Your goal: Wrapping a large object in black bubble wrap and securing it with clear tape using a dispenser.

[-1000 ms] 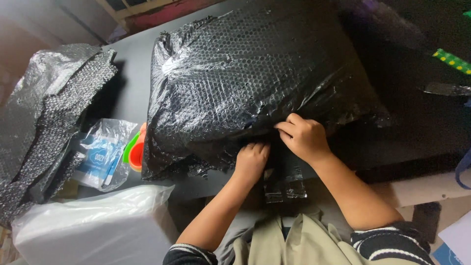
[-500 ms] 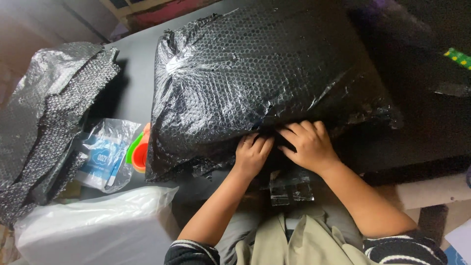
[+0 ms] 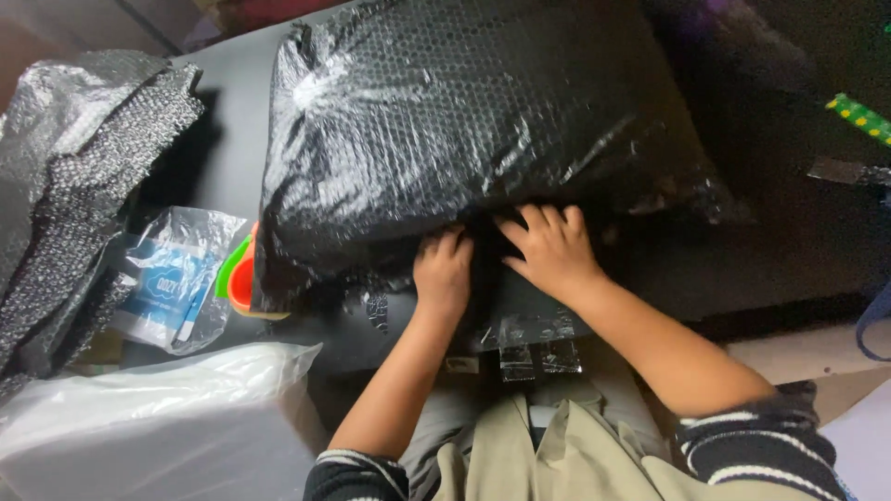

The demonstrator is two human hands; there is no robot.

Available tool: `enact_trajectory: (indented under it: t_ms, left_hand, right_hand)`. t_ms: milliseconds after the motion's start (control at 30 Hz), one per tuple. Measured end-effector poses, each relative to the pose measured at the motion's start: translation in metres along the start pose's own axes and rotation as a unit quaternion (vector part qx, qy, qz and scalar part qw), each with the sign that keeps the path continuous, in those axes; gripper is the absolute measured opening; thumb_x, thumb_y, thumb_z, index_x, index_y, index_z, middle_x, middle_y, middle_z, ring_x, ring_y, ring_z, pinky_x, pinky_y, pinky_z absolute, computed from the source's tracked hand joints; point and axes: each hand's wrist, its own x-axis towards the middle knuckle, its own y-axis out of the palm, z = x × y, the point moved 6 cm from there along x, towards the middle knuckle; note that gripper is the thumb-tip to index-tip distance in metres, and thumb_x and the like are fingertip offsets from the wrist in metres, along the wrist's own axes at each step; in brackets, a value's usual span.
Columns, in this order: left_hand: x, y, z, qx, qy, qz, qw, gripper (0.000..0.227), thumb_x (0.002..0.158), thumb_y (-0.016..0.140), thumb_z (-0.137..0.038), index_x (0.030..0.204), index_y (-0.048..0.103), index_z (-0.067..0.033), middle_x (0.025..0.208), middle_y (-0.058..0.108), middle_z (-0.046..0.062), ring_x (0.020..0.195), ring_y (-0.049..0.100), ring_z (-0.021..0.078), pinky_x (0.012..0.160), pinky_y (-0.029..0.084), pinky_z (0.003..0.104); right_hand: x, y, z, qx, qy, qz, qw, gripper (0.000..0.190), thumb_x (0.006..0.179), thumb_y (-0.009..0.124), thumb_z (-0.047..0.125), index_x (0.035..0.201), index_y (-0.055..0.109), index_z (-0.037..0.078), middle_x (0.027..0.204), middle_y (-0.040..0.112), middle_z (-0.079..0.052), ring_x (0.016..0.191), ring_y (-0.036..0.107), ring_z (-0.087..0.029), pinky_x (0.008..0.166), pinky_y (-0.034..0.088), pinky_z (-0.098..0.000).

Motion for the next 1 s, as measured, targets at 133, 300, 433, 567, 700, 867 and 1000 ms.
enact_trajectory:
  t_ms: [133,300,433,567,700,867,1000]
  left_hand:
    - [0.013,0.023,0.021,0.036,-0.014,0.022,0.999,0.015,0.075,0.073,-0.012,0.085,0.069,-0.0223,0.08,0.064,0.0,0.067,0.067,0.0253,0.058,0.057,0.037]
    - [0.004,0.043,0.032,0.052,0.0,-0.019,0.998,0.016,0.084,0.066,-0.014,0.091,0.065,-0.0283,0.078,0.065,-0.005,0.067,0.068,0.022,0.066,0.058,0.038]
    - [0.007,0.042,0.033,0.035,-0.012,-0.026,0.999,0.013,0.089,0.063,-0.017,0.09,0.065,-0.0293,0.074,0.063,-0.006,0.065,0.067,0.0208,0.069,0.06,0.038]
    - [0.005,0.038,0.033,0.024,-0.029,-0.01,0.999,0.007,0.095,0.063,-0.024,0.09,0.064,-0.0283,0.071,0.064,-0.006,0.062,0.068,0.02,0.069,0.06,0.038]
    - [0.011,0.029,0.031,-0.028,-0.061,0.045,0.997,0.017,0.081,0.074,-0.023,0.097,0.067,-0.0233,0.072,0.066,-0.001,0.064,0.07,0.0235,0.069,0.061,0.04]
    - [0.008,0.032,0.039,-0.044,-0.062,0.031,0.997,0.02,0.089,0.064,-0.01,0.103,0.071,-0.0224,0.07,0.066,-0.001,0.064,0.07,0.024,0.066,0.06,0.038]
    - [-0.002,0.046,0.042,-0.039,-0.057,0.021,0.997,0.022,0.09,0.062,-0.009,0.106,0.071,-0.0225,0.073,0.067,0.0,0.065,0.069,0.0245,0.064,0.059,0.038]
  right_hand:
    - [0.023,0.015,-0.006,-0.018,-0.042,-0.027,0.999,0.053,0.063,0.09,0.041,0.109,0.072,0.023,0.105,0.061,-0.007,0.087,0.06,-0.026,0.075,0.039,-0.0433]
    - [0.043,0.036,-0.006,-0.059,-0.148,-0.149,0.976,0.065,0.039,0.093,0.048,0.094,0.068,0.023,0.084,0.053,-0.004,0.081,0.051,-0.025,0.076,0.041,-0.0442]
    - [0.033,0.038,-0.01,-0.082,-0.165,-0.292,0.938,0.025,0.082,0.088,0.033,0.076,0.065,0.026,0.074,0.047,0.001,0.071,0.043,-0.02,0.078,0.037,-0.0401]
    - [0.03,0.052,-0.016,-0.084,-0.12,-0.298,0.943,0.019,0.088,0.075,0.027,0.074,0.065,0.033,0.075,0.048,0.005,0.078,0.048,-0.016,0.083,0.036,-0.0395]
    - [0.029,0.04,-0.015,-0.066,-0.105,-0.296,0.947,0.023,0.097,0.064,0.022,0.077,0.066,0.033,0.075,0.047,0.008,0.081,0.049,-0.014,0.085,0.036,-0.0378]
    - [0.031,0.011,-0.008,-0.035,-0.121,-0.325,0.937,0.025,0.099,0.066,0.019,0.075,0.067,0.027,0.07,0.046,0.006,0.076,0.051,-0.015,0.084,0.037,-0.0372]
    - [0.02,-0.005,0.016,0.034,-0.218,-0.315,0.923,0.025,0.093,0.075,0.012,0.07,0.065,0.017,0.057,0.046,-0.003,0.053,0.046,-0.025,0.056,0.041,-0.041]
